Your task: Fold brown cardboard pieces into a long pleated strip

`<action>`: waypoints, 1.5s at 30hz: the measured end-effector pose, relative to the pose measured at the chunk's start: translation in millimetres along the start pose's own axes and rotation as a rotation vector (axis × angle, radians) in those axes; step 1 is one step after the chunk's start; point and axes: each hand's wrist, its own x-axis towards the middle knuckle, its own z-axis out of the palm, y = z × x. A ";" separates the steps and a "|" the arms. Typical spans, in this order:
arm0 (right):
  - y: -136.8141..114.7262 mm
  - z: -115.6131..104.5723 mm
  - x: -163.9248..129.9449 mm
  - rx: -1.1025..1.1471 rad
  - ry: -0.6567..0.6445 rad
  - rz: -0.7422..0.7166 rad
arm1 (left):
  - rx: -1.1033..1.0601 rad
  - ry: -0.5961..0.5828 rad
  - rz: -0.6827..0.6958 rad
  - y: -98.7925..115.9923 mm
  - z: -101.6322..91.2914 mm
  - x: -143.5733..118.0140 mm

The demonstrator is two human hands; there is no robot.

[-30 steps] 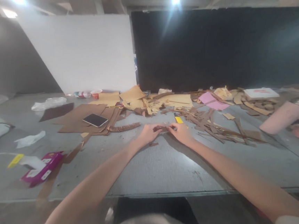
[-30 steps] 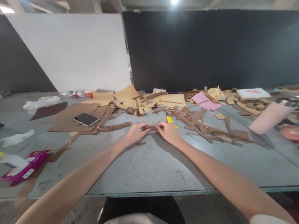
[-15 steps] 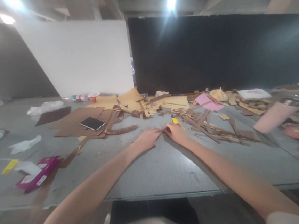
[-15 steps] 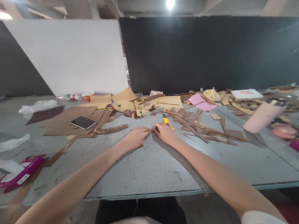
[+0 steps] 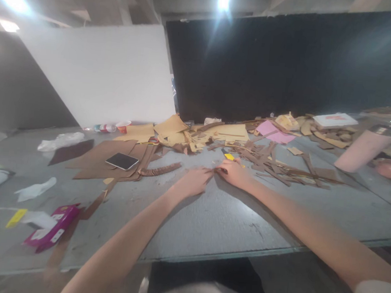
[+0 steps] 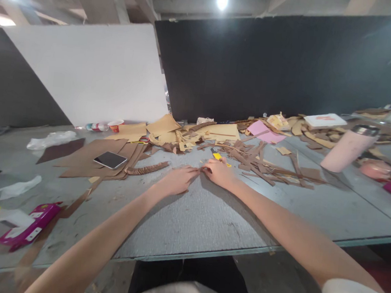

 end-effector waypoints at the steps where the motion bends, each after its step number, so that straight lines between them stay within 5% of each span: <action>1: -0.1 -1.0 -0.3 0.009 -0.005 -0.013 | -0.010 0.005 0.003 -0.7 0.7 0.3; 27: -1.3 -13.3 -3.9 -0.102 -0.204 -0.160 | -0.187 0.060 -0.048 -15.3 9.4 1.6; 45: -7.5 -17.4 1.2 -0.103 -0.287 -0.094 | -0.015 0.000 0.019 -4.7 2.7 2.2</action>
